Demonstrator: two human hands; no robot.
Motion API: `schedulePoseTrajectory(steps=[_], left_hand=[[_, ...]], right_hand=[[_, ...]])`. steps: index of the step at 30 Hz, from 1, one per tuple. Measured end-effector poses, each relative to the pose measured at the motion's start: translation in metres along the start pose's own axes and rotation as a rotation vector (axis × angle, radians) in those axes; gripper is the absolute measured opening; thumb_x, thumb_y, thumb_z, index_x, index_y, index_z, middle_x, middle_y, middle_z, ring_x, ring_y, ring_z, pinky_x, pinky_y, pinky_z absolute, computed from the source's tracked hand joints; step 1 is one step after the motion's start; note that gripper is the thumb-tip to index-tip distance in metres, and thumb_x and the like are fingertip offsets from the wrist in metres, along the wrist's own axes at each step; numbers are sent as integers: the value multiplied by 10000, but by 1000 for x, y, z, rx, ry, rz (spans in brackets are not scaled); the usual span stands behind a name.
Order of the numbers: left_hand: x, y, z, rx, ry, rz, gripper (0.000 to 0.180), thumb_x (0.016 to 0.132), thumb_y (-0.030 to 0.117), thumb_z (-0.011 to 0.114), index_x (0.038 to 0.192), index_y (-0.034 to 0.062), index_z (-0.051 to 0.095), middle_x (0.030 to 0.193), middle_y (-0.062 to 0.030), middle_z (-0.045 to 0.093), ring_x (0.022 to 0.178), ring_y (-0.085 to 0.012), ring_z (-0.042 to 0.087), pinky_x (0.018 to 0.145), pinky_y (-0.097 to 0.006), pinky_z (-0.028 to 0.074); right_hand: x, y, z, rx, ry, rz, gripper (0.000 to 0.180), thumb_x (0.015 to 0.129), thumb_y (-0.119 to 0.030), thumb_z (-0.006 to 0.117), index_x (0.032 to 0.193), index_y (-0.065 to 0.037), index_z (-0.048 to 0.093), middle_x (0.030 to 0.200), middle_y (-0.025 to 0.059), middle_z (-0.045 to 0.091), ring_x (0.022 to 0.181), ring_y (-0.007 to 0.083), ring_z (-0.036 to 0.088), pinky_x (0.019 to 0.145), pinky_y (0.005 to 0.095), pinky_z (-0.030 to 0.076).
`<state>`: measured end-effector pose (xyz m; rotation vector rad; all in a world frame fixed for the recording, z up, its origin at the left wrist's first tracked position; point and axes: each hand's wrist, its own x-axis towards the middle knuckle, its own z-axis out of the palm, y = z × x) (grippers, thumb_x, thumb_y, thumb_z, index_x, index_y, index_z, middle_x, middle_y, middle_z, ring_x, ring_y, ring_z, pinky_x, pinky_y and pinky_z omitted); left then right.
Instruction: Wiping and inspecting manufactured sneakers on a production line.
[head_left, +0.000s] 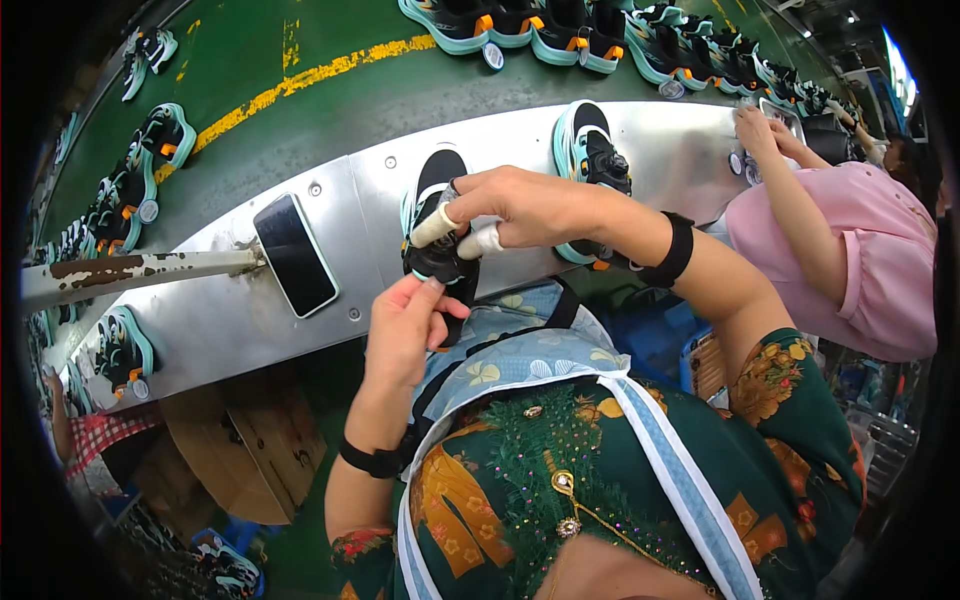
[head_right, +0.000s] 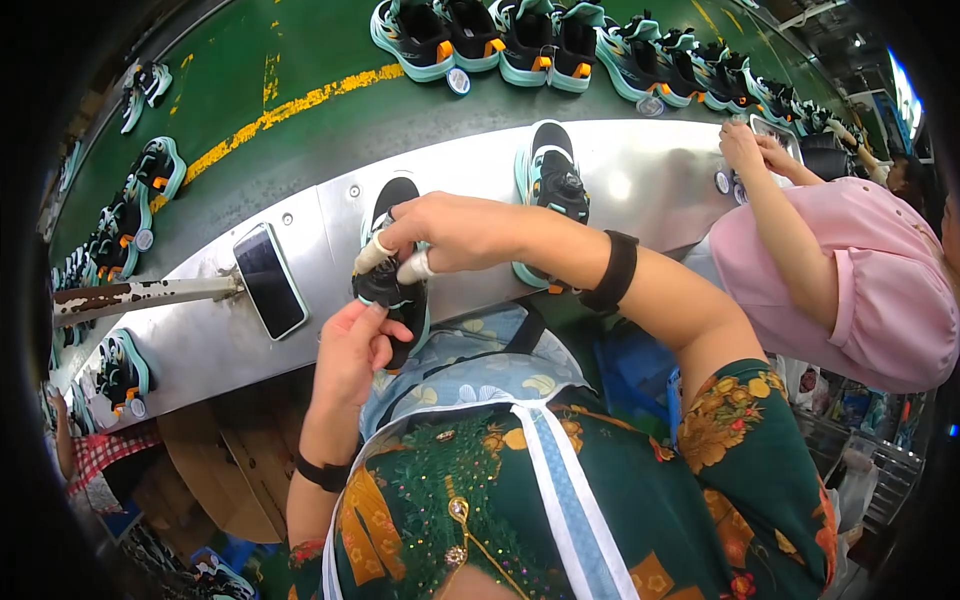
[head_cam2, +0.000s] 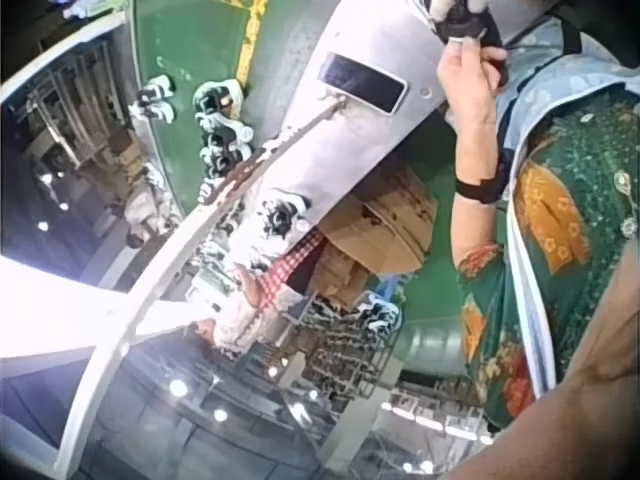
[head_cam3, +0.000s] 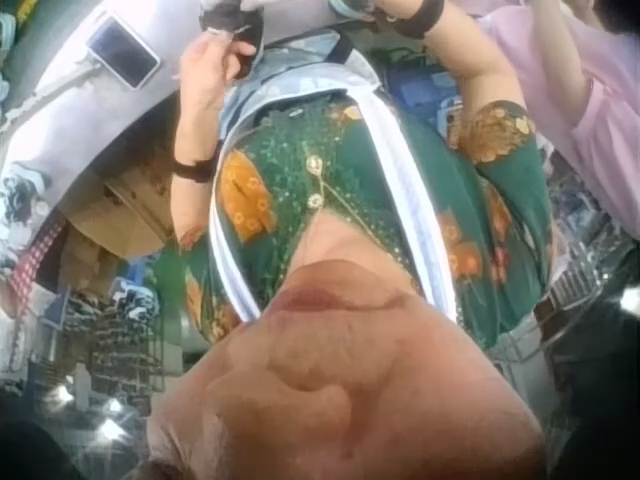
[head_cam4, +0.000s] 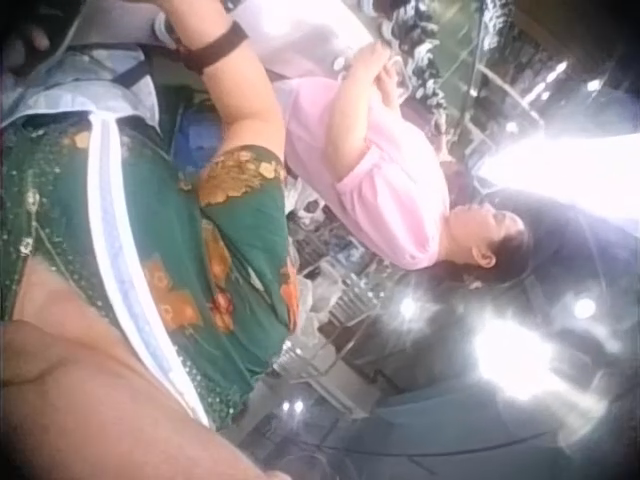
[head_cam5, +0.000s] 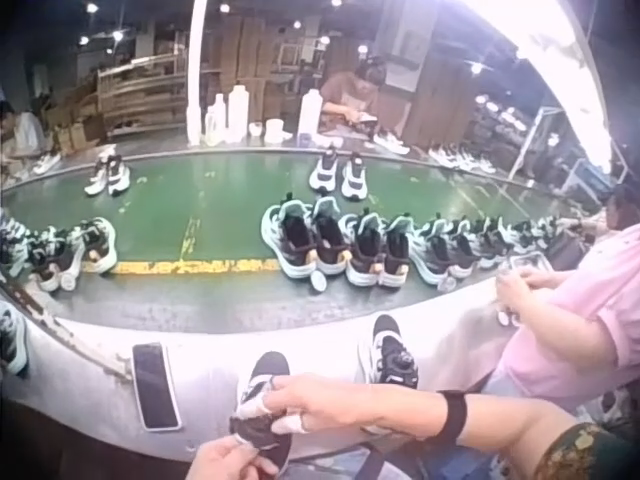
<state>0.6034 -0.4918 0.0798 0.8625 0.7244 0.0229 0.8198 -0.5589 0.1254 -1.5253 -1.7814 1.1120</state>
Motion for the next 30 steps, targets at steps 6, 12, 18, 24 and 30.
schedulePoseTrajectory(steps=[6,12,18,24,30], left_hand=[[-9,-6,17,-83,77,51,236,978,132,461,1096,-16,602,736,-143,654,399,-50,399,396,-184,309],[-7,-10,24,-61,91,31,240,980,127,457,1110,-21,594,743,-152,660,402,-61,434,390,-194,328],[-4,-7,29,-63,104,38,232,985,161,473,1060,-24,592,736,-152,660,390,-66,430,386,-191,328],[-5,-10,29,-58,113,34,235,984,149,467,1068,-29,595,742,-160,663,401,-81,457,396,-205,356],[-1,-12,40,-5,118,45,240,983,151,467,1060,-40,591,758,-168,664,407,-86,464,398,-210,363]], right_hand=[[4,-11,29,-479,276,-17,363,758,-172,713,1116,-156,651,767,74,582,781,288,582,803,371,440],[1,-10,43,-521,348,43,270,764,-254,700,964,-80,647,831,143,596,777,324,603,716,439,450],[-7,-8,34,-361,296,18,203,791,-245,671,907,-84,625,713,63,575,740,282,582,691,392,433],[0,-19,21,-350,298,117,246,770,-270,693,911,-80,628,701,80,569,729,281,585,699,378,433],[-6,-1,30,-469,344,51,306,753,-329,714,893,-70,630,680,82,559,720,297,586,685,383,441]])
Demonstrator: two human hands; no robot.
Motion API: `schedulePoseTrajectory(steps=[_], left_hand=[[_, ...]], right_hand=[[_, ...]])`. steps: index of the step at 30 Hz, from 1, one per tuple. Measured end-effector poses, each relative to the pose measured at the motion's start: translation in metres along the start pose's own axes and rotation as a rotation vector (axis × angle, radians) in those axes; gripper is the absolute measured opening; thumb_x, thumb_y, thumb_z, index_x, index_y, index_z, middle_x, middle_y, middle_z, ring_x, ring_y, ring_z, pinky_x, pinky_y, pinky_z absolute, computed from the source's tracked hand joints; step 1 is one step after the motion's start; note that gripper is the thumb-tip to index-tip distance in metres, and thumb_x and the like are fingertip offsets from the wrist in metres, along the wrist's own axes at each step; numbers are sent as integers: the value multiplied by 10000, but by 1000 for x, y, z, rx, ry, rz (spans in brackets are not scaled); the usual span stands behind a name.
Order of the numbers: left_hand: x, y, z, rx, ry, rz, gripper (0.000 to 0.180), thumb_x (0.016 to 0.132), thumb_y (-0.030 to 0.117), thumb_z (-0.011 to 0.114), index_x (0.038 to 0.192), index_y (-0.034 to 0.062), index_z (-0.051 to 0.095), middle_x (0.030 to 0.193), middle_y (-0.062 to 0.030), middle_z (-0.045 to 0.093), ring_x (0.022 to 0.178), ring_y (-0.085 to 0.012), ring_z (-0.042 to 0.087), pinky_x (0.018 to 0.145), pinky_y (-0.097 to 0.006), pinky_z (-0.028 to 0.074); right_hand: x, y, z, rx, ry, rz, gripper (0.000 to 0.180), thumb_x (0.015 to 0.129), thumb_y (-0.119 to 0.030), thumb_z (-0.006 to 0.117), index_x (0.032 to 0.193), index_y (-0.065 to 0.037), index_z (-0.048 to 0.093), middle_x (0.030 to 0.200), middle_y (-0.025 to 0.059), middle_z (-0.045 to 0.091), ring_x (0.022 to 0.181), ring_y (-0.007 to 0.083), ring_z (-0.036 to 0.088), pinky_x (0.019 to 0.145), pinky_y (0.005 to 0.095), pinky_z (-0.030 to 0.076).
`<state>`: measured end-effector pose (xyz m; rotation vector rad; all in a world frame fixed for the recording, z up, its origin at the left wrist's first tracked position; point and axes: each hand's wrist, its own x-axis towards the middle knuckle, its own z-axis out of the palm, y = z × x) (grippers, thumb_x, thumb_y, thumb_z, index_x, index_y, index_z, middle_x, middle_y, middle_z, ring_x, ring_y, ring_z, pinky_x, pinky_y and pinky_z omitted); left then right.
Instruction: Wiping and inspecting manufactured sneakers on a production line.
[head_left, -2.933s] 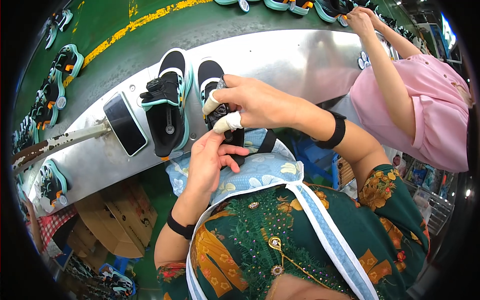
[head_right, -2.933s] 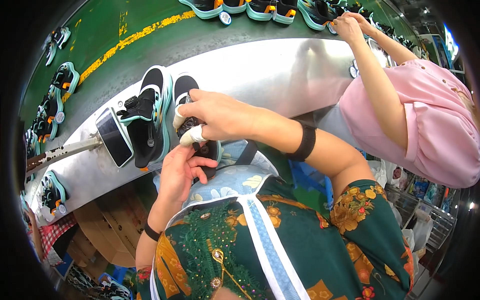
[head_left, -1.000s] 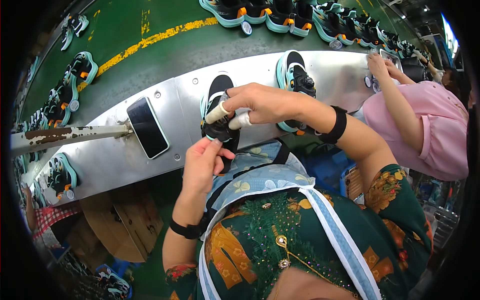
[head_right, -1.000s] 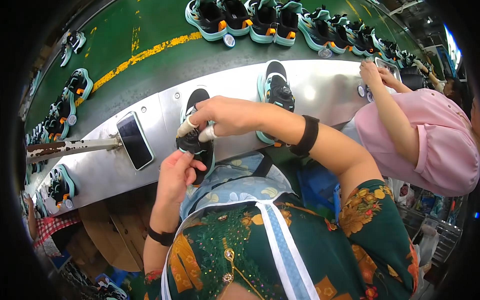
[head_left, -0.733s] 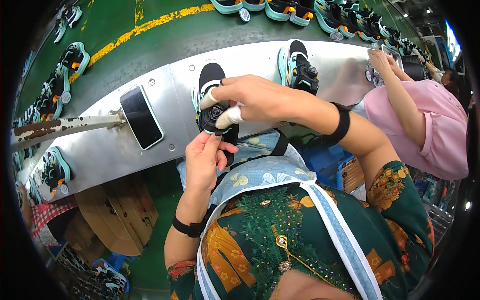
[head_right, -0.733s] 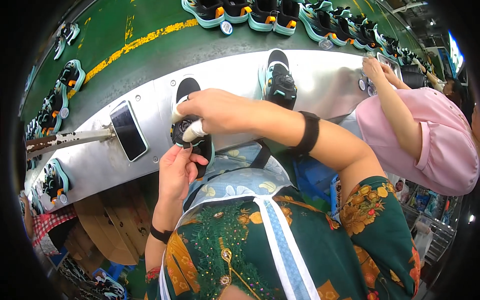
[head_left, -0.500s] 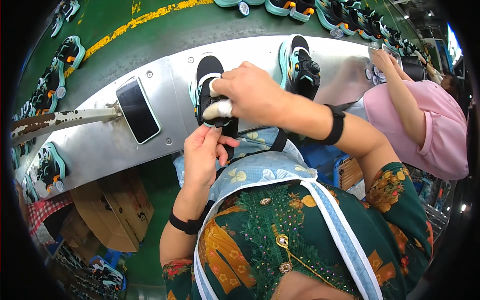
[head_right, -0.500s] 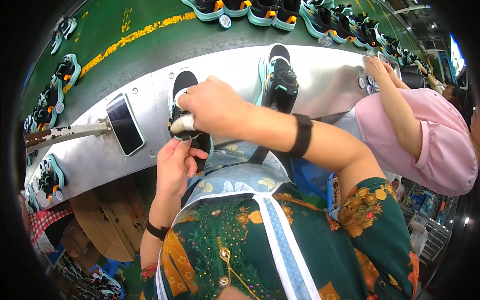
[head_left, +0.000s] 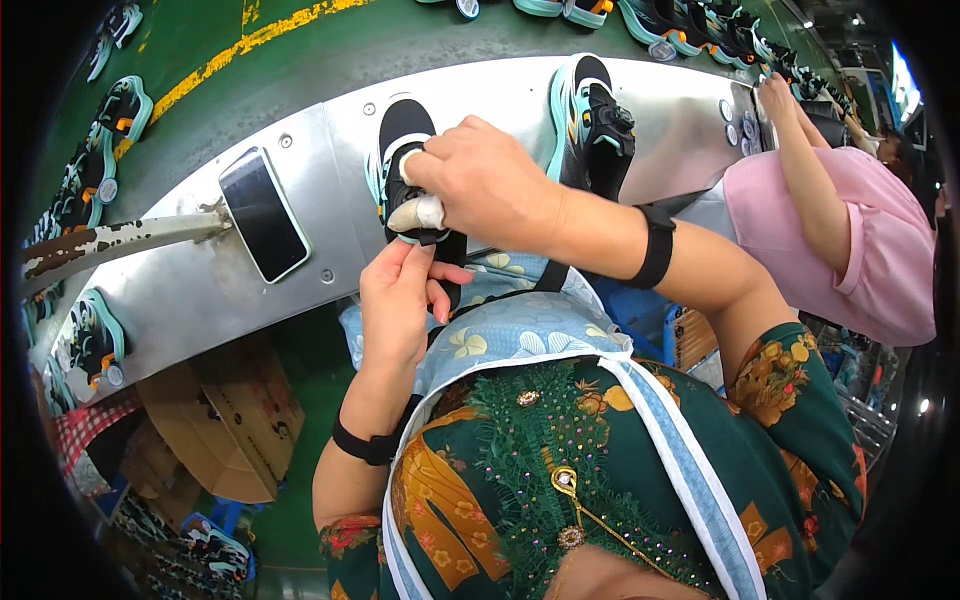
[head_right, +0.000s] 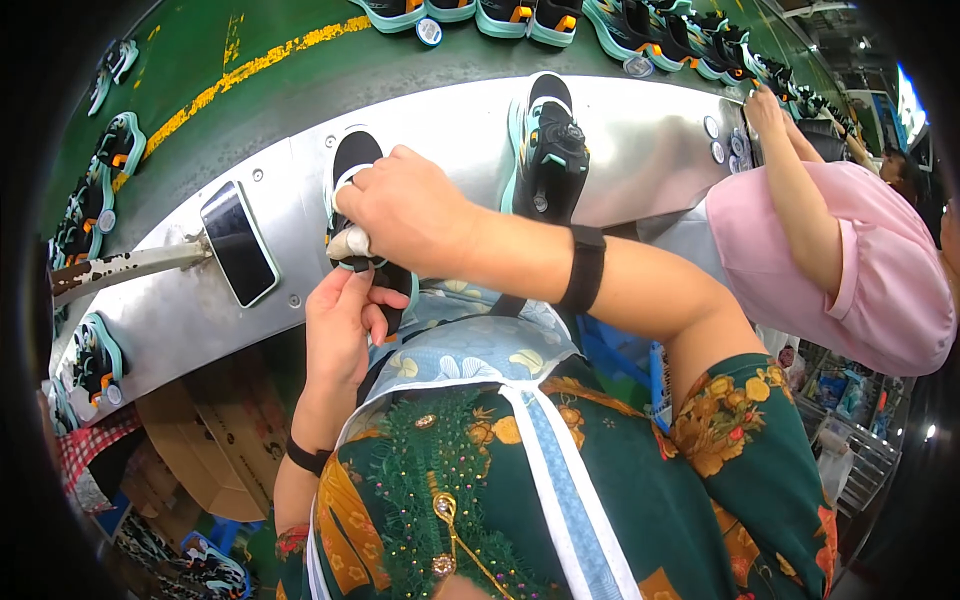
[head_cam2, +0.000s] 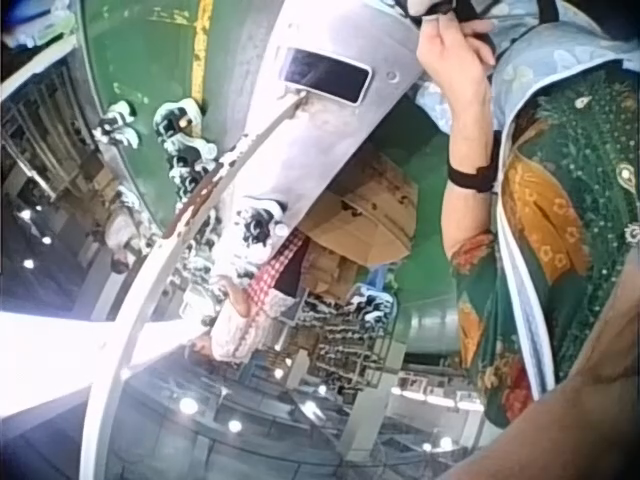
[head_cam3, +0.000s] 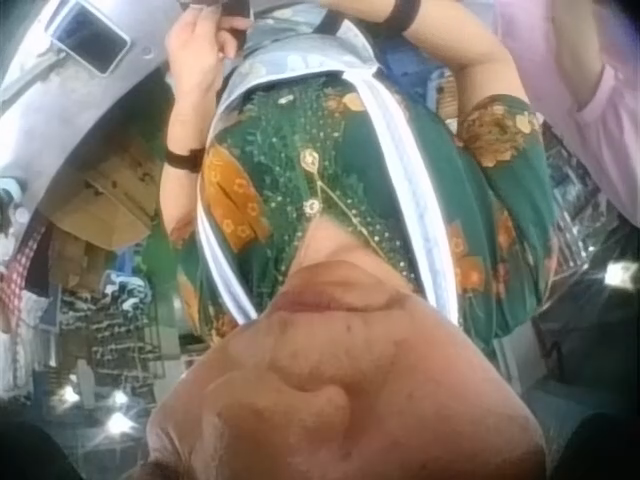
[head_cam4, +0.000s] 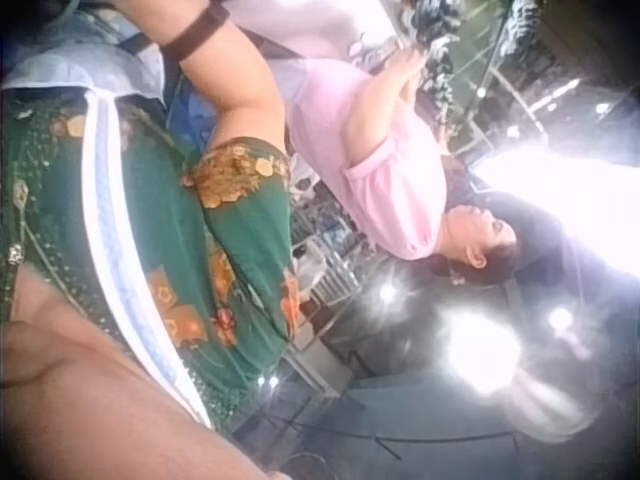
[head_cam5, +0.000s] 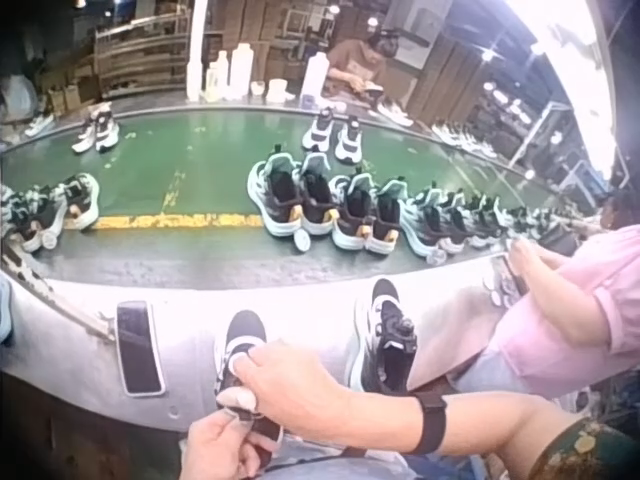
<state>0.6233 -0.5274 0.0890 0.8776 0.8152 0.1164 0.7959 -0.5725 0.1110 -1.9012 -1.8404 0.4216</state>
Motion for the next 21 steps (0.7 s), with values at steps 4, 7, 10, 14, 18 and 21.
schedulePoseTrajectory(steps=[4,7,10,14,18,21], left_hand=[[-3,-2,2,-58,2,-37,239,983,155,469,1058,-36,591,753,-169,664,404,-91,464,399,-210,365],[-3,-2,7,-55,0,-23,242,984,165,474,1054,-35,591,750,-172,663,403,-95,466,401,-210,367],[0,-3,9,-30,16,-17,249,988,180,476,1055,-30,592,743,-170,662,400,-95,463,401,-210,367],[-1,-3,17,-49,26,-11,244,989,179,474,1040,-26,596,740,-168,662,403,-95,466,404,-211,369],[3,-7,16,-14,16,-17,246,988,173,472,1051,-28,598,751,-172,661,411,-99,473,410,-217,380],[-1,-3,17,-49,16,-29,249,988,192,480,1046,-24,587,751,-161,661,420,-95,480,415,-210,381]], right_hand=[[-3,-6,-12,211,-86,119,261,767,-301,703,876,-79,620,712,70,558,735,284,576,735,372,430],[-9,-4,7,-52,134,-53,246,768,-283,702,923,-107,627,724,74,558,743,278,578,764,372,419],[-10,0,2,-11,37,35,244,763,-260,700,949,-118,634,724,82,553,743,280,576,759,371,419],[-21,5,-3,14,64,-114,234,736,-239,681,932,-119,637,781,100,598,748,276,597,719,385,437],[-22,7,11,-52,141,-3,251,760,-226,708,957,-91,633,791,106,539,771,305,564,671,403,439],[-19,8,-11,184,-15,63,245,762,-240,709,902,-67,607,748,96,537,751,316,564,685,404,439]])
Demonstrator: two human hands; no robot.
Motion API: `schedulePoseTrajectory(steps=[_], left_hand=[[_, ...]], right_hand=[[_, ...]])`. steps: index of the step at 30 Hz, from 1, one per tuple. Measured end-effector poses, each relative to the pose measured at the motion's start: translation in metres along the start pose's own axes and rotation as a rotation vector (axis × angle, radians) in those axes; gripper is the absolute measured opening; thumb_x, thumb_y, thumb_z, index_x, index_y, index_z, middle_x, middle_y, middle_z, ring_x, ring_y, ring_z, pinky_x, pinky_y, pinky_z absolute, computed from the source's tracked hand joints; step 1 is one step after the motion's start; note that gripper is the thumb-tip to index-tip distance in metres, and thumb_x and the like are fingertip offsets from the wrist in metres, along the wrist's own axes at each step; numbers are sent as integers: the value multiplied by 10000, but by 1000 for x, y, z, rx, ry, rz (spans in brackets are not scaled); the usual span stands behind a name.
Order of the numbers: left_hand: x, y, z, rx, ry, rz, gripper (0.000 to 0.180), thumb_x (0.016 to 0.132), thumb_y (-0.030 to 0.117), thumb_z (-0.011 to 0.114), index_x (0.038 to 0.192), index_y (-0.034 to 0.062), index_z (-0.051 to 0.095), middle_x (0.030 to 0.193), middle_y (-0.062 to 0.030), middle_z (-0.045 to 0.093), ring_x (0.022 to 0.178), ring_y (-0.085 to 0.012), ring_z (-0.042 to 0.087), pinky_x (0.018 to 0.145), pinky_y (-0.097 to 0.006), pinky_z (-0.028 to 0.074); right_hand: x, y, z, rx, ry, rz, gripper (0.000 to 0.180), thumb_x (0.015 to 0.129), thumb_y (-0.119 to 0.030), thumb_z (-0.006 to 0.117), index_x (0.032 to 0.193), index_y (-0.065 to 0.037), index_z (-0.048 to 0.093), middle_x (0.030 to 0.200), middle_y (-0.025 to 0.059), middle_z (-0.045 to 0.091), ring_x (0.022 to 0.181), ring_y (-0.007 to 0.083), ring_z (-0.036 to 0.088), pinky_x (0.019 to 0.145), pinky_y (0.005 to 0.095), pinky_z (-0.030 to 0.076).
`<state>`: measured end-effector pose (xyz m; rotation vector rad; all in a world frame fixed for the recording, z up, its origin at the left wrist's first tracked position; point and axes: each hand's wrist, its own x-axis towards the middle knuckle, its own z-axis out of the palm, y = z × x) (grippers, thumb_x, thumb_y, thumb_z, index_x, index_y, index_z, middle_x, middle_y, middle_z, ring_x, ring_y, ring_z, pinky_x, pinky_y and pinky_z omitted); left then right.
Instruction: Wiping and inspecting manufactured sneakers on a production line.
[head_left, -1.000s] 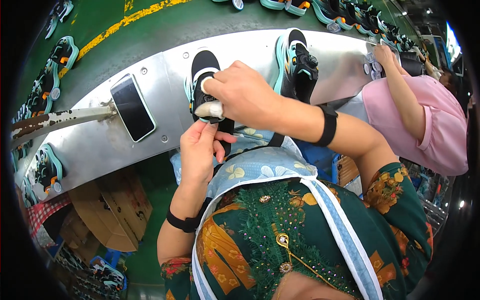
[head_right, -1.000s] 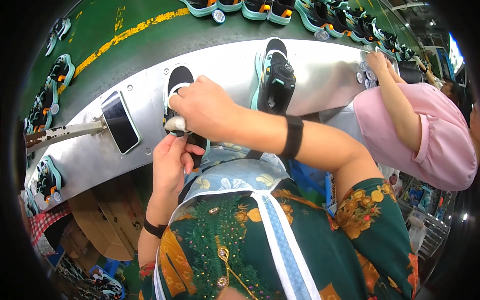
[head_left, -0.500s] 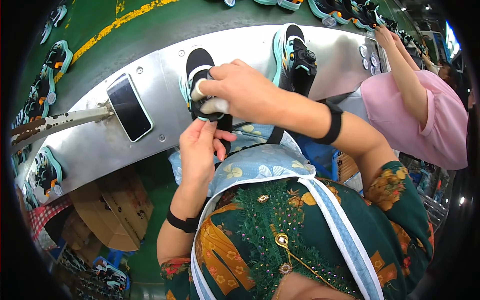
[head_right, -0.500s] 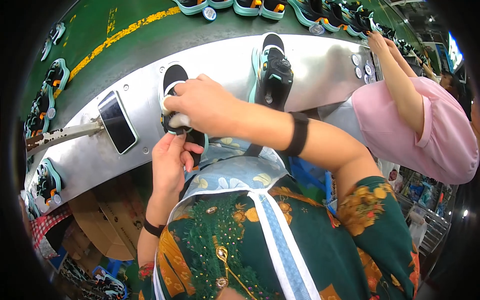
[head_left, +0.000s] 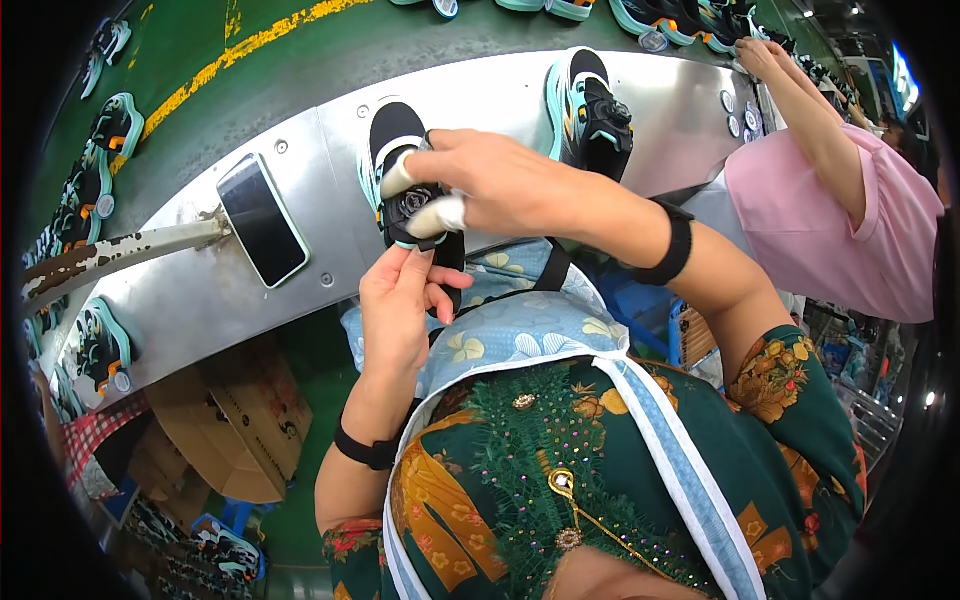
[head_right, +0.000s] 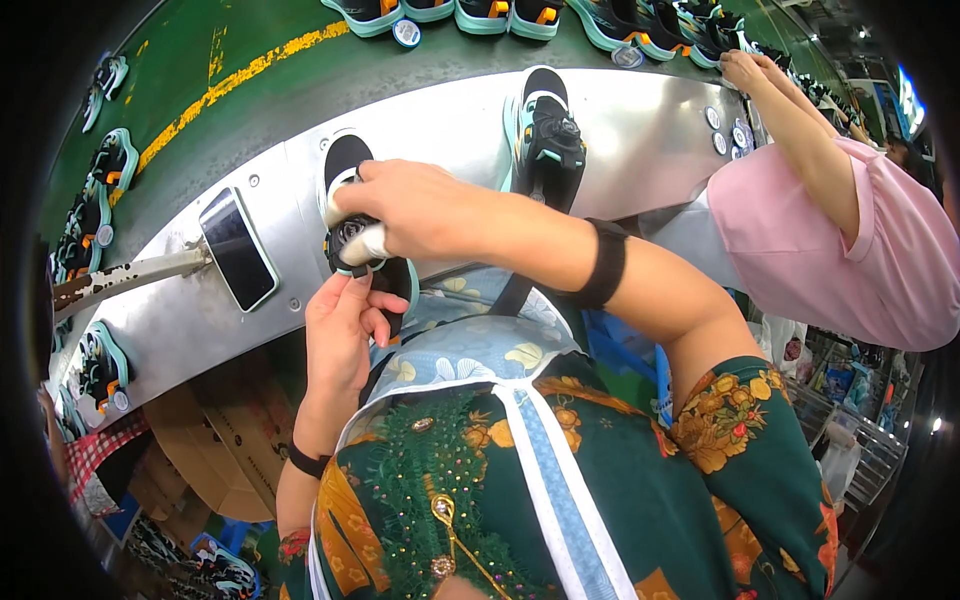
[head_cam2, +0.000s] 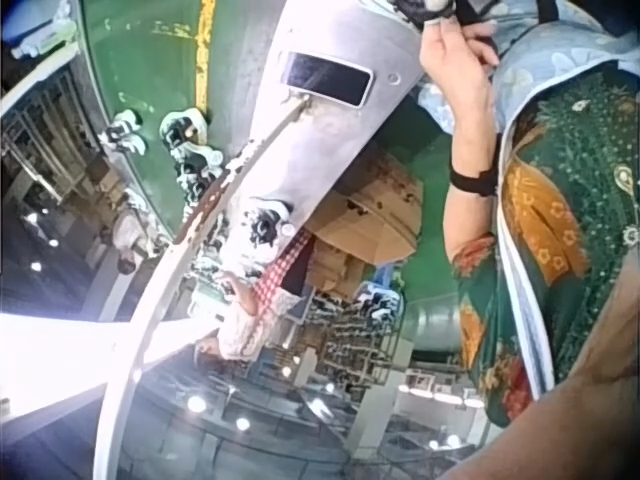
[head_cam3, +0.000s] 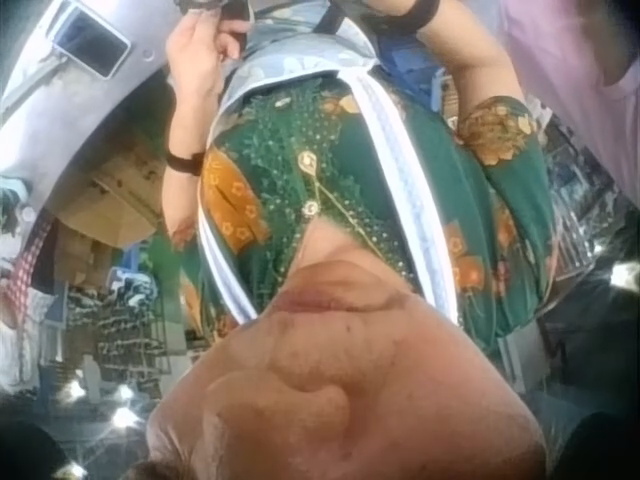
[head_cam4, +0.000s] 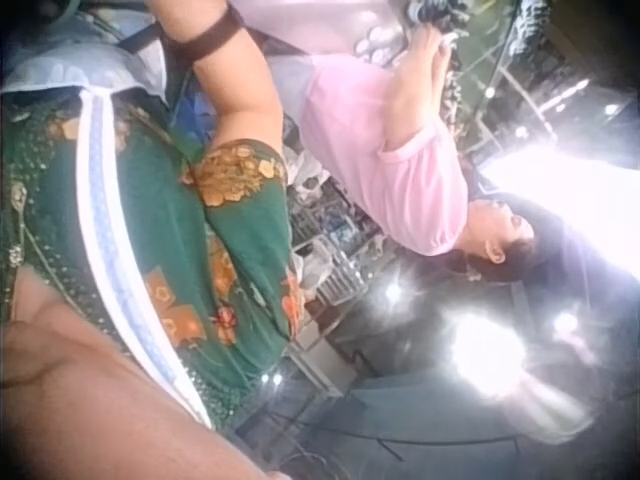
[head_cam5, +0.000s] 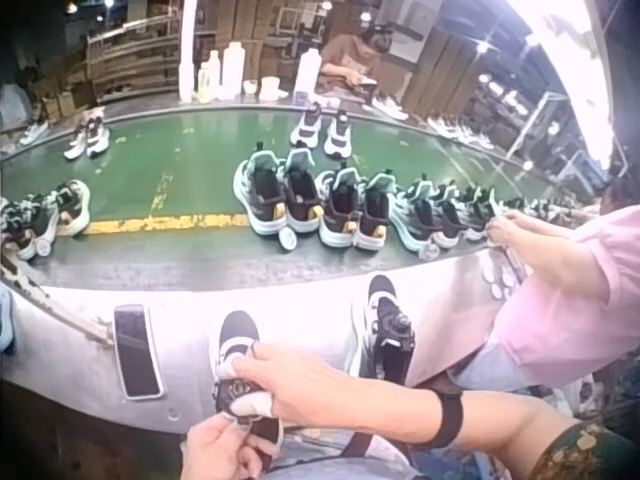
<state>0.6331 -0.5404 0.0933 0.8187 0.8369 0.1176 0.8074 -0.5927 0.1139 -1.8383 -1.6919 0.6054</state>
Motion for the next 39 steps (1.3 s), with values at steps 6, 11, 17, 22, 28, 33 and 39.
schedulePoseTrajectory(steps=[6,11,17,22,28,33,39], left_hand=[[2,-4,8,3,-20,11,277,983,232,498,1059,-23,573,772,-163,661,461,-100,501,444,-209,403],[1,8,-4,-148,-165,-21,281,984,222,489,1085,-25,579,970,-156,648,701,-177,641,483,-264,457],[9,3,-10,-135,-161,-64,307,981,240,491,1058,-48,567,949,-150,637,806,-206,666,457,-247,474],[15,1,-7,-99,-96,-48,287,986,215,473,1026,-54,563,852,-178,646,743,-201,672,396,-236,468],[20,0,-8,-87,-144,-79,276,988,190,455,1024,-63,558,912,-179,639,774,-210,681,384,-243,481],[24,3,0,-86,-133,-70,270,986,175,451,1033,-65,564,958,-150,629,814,-208,681,402,-241,501],[24,-2,-8,-75,-151,-69,273,987,166,444,1055,-68,566,966,-130,626,831,-207,679,412,-236,503]], right_hand=[[-6,5,14,-143,161,-73,277,763,-212,713,968,-54,616,703,124,539,754,317,571,712,398,447],[4,4,-25,148,-146,137,394,786,-237,715,1158,-151,621,863,127,552,767,285,578,689,368,459],[11,19,4,140,-98,-125,291,790,-199,703,1071,-150,647,825,111,479,713,276,547,659,382,458],[21,13,12,172,-55,56,150,756,-182,715,852,-80,662,729,84,526,716,234,562,621,341,450],[19,17,-16,332,-213,118,209,755,-131,710,944,-60,657,785,67,621,700,178,568,640,322,463],[4,25,-15,-11,-168,25,379,752,-214,734,1067,-37,621,799,149,633,731,295,627,668,366,493],[8,18,-22,-161,-192,126,361,753,-265,728,1025,-44,640,783,138,615,736,331,614,671,399,487]])
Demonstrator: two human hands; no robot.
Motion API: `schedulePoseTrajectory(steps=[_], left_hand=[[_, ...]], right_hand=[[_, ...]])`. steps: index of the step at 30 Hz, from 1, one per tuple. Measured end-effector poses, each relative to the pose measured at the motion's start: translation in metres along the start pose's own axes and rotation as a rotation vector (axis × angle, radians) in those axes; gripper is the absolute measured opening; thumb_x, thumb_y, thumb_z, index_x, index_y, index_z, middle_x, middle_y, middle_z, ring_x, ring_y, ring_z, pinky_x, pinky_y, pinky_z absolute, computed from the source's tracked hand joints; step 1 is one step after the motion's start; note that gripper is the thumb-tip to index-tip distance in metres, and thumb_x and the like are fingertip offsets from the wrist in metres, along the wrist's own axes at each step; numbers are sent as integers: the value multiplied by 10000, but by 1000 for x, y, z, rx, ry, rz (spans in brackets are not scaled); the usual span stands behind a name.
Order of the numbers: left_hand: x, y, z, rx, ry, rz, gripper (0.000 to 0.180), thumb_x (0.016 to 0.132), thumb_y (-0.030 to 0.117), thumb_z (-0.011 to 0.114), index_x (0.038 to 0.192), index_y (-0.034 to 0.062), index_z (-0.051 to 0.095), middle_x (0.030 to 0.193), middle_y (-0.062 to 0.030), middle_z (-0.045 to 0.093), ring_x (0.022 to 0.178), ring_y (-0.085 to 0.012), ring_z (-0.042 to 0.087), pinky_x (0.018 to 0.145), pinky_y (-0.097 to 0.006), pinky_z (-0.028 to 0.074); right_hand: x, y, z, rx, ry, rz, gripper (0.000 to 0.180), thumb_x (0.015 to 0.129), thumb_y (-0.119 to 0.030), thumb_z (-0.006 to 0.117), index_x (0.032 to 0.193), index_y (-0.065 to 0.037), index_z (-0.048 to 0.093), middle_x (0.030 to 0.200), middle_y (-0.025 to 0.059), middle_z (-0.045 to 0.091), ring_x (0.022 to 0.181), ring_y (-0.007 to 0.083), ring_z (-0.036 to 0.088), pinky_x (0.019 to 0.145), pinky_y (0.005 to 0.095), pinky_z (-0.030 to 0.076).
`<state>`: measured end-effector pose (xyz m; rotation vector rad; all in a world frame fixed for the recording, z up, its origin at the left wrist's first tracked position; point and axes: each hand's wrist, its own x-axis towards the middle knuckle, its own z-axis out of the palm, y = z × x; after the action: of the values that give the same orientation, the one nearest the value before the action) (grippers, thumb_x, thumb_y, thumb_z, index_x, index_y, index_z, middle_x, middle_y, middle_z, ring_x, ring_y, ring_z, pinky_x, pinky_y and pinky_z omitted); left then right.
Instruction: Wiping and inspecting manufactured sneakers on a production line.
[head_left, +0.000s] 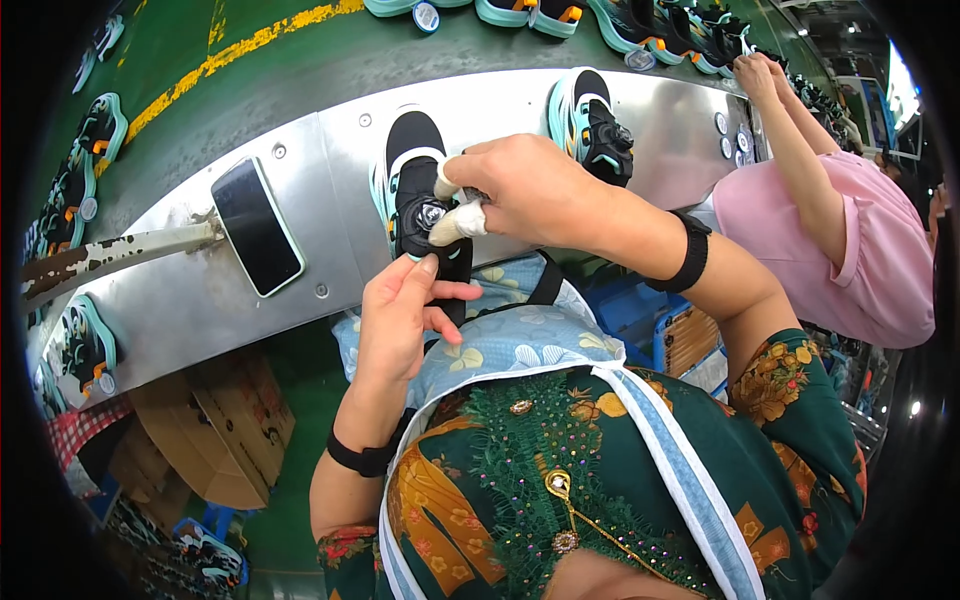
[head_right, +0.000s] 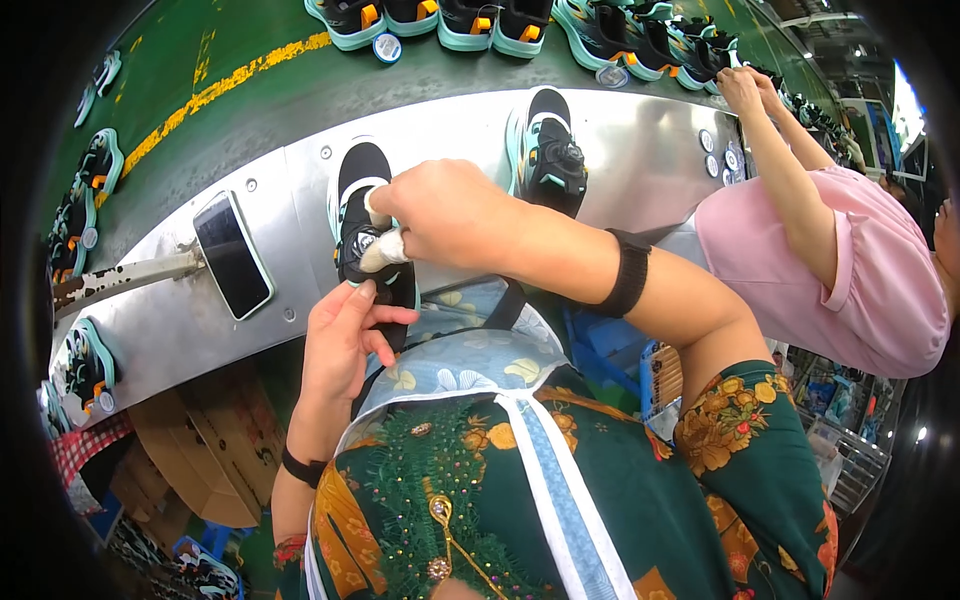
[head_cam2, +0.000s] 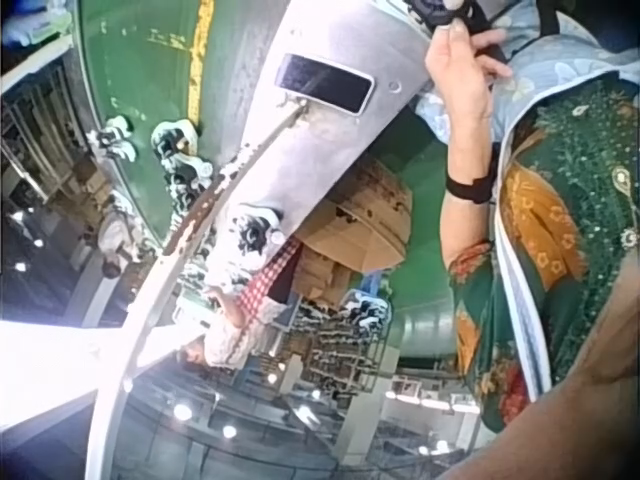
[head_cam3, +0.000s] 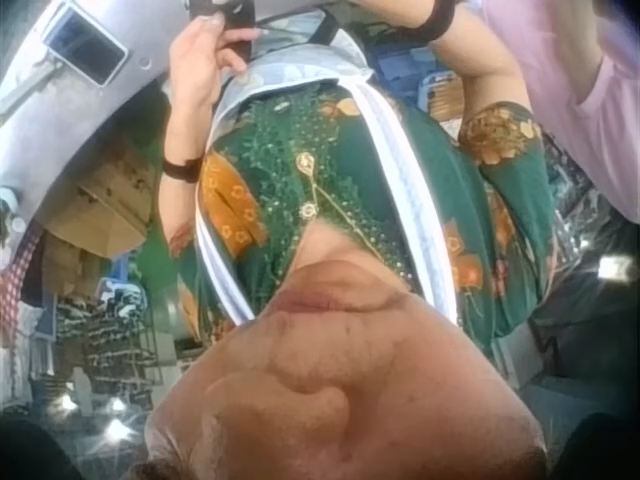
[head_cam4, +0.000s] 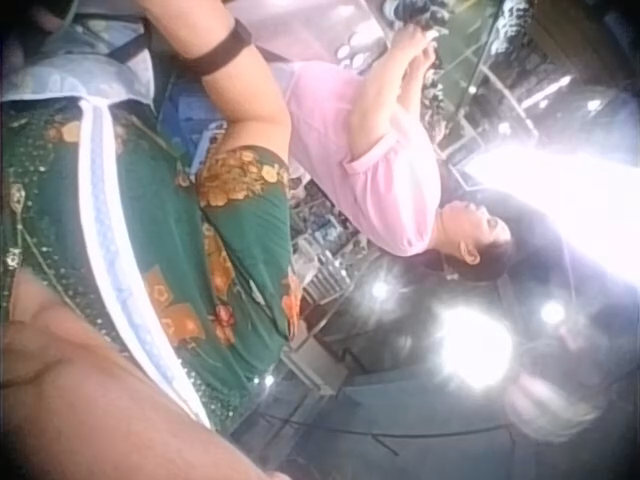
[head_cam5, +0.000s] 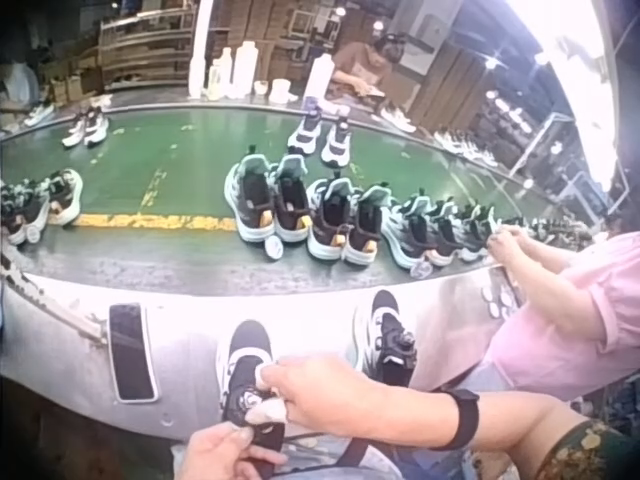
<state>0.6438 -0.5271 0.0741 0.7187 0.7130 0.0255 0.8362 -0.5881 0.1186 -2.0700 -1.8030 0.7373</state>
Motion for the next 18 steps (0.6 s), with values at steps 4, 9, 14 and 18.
schedulePoseTrajectory(steps=[4,9,14,18], left_hand=[[-1,-1,4,5,33,-6,273,988,162,441,1057,-70,566,974,-138,627,827,-205,679,414,-235,503],[3,0,10,64,36,8,275,987,167,443,1078,-62,565,942,-148,647,746,-190,677,424,-239,508],[-6,2,17,148,85,31,299,993,190,438,1137,-42,561,953,-152,659,610,-171,647,488,-244,504],[-42,1,27,784,286,434,372,859,132,643,1211,30,576,998,-151,610,833,-192,632,678,-311,487]], right_hand=[[-2,4,9,184,83,-149,298,774,-236,707,1020,-76,653,803,116,606,735,329,611,652,390,483],[-3,-4,11,71,82,-24,323,763,-182,706,1066,-86,652,813,128,600,787,319,614,667,374,484],[-39,20,-48,367,204,80,297,791,-164,719,1058,-45,666,921,112,676,803,212,651,747,311,500],[-113,62,-94,347,-105,377,338,766,-151,736,1088,-72,669,1020,105,669,914,202,641,779,299,504]])
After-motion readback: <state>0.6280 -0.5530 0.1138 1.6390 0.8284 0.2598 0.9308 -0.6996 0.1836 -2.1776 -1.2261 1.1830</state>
